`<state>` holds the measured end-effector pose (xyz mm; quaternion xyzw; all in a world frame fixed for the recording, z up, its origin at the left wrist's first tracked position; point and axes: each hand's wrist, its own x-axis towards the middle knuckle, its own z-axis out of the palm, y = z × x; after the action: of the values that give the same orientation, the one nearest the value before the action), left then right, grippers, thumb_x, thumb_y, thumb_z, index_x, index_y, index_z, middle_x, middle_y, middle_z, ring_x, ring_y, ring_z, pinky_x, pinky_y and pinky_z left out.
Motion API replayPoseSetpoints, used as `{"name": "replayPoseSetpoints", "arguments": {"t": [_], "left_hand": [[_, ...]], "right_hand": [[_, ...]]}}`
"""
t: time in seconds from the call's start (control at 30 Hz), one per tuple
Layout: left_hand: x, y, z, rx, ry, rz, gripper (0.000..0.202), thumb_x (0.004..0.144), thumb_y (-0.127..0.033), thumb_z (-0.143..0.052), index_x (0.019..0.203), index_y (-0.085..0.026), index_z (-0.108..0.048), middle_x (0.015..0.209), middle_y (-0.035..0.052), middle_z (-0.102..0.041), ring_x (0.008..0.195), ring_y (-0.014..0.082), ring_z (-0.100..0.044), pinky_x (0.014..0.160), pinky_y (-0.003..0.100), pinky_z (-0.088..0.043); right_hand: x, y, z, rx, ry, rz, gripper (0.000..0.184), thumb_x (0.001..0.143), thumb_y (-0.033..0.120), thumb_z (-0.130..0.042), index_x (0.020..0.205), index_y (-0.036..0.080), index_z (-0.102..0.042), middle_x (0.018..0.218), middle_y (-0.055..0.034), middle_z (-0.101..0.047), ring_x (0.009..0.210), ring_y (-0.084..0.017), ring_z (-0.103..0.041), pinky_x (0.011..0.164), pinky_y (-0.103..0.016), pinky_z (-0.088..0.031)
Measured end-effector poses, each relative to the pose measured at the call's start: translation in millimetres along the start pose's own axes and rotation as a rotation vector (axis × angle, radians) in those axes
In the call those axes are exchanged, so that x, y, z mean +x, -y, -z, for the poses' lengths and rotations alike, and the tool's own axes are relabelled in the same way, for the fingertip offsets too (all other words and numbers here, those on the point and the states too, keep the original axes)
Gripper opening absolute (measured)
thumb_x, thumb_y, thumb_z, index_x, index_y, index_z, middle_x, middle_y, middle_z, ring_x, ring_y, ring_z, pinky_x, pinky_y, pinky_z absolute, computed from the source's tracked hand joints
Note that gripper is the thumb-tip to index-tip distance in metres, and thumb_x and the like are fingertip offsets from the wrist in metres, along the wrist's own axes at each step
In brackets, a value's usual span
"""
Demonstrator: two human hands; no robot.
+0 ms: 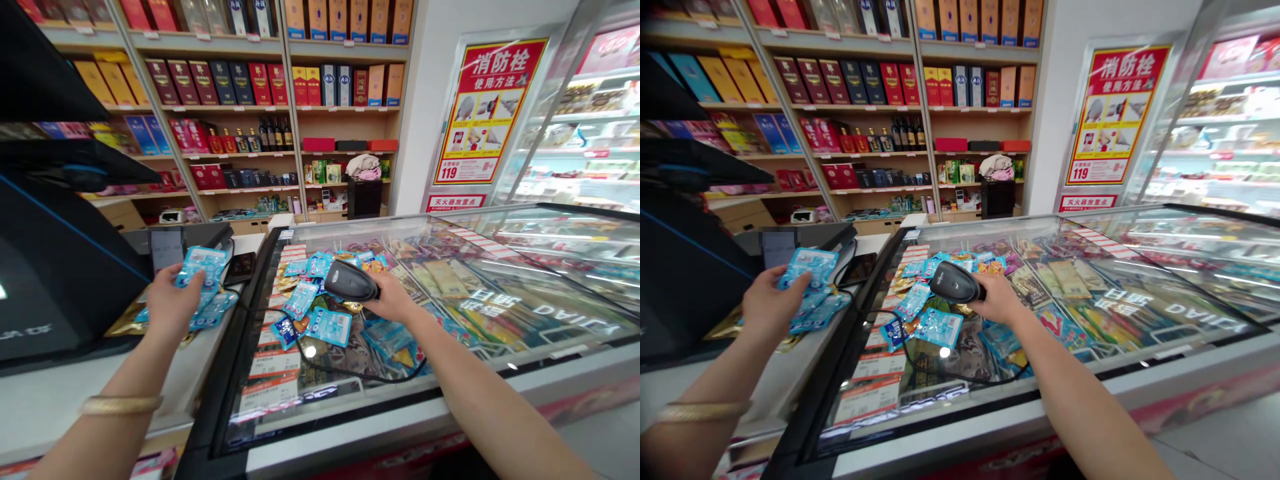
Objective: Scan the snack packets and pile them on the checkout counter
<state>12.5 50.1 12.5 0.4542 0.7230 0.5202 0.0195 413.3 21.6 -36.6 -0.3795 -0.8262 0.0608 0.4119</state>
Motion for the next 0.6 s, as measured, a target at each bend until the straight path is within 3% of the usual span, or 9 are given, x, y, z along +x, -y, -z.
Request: {"name": "replayPoseSetpoints", "arguments": {"t": [0.1, 0.23, 0.37, 0.43, 0.6], "left_hand": [[22, 21, 30.8, 0.206, -0.093, 0.097, 0.06, 0.071, -0.035, -0.059, 0.125, -0.008, -0.058, 0.114, 0.0172, -0.068, 0.101, 0.0307, -0.063, 0.094, 0.046, -0.049], [33, 34, 52.8, 0.36, -0.028, 0.137, 0.059, 0.073, -0.029, -0.053, 0.126, -0.004, -0.058, 0.116, 0.0223, -0.067, 0.106, 0.0349, -0.063, 0.094, 0.046, -0.048], [30, 36, 58.7, 0.433, 0.014, 0.116, 0.065, 0.074, -0.032, -0.054, 0.131, -0.001, -0.055, 0.121, 0.0242, -0.065, 0.116, 0.0366, -0.058, 0.099, 0.046, -0.045], [24, 35, 59.5, 0.452, 0.012, 0.092, 0.068, 0.076, -0.037, -0.053, 0.134, -0.003, -0.051, 0.123, 0.0251, -0.063, 0.122, 0.0384, -0.052, 0.1, 0.051, -0.042], [3, 27, 57.5, 0.504, -0.129, -0.004, 0.061, 0.079, -0.046, -0.05, 0.131, -0.014, -0.057, 0.138, 0.025, -0.049, 0.127, 0.044, -0.043, 0.1, 0.062, -0.033]], "right_hand": [[-1, -1, -1, 0.0, 0.0, 0.008, 0.019, 0.074, 0.026, -0.065, 0.091, 0.018, -0.066, 0.085, -0.0067, -0.072, 0.076, -0.022, -0.066, 0.069, -0.029, -0.048], [-3, -6, -2, 0.017, 0.002, -0.011, 0.021, 0.075, 0.027, -0.065, 0.094, 0.019, -0.068, 0.085, -0.006, -0.073, 0.076, -0.022, -0.067, 0.07, -0.03, -0.049], [-4, -9, -2, 0.017, 0.005, -0.013, 0.025, 0.075, 0.026, -0.064, 0.099, 0.019, -0.069, 0.089, -0.0068, -0.074, 0.08, -0.023, -0.068, 0.073, -0.031, -0.05], [-4, -9, -2, 0.012, 0.001, -0.007, 0.025, 0.075, 0.026, -0.064, 0.099, 0.019, -0.069, 0.09, -0.007, -0.074, 0.08, -0.023, -0.069, 0.073, -0.031, -0.049], [-3, -8, -2, -0.005, -0.016, -0.009, 0.023, 0.074, 0.026, -0.064, 0.096, 0.019, -0.069, 0.088, -0.0071, -0.074, 0.079, -0.023, -0.069, 0.07, -0.03, -0.048]]}}
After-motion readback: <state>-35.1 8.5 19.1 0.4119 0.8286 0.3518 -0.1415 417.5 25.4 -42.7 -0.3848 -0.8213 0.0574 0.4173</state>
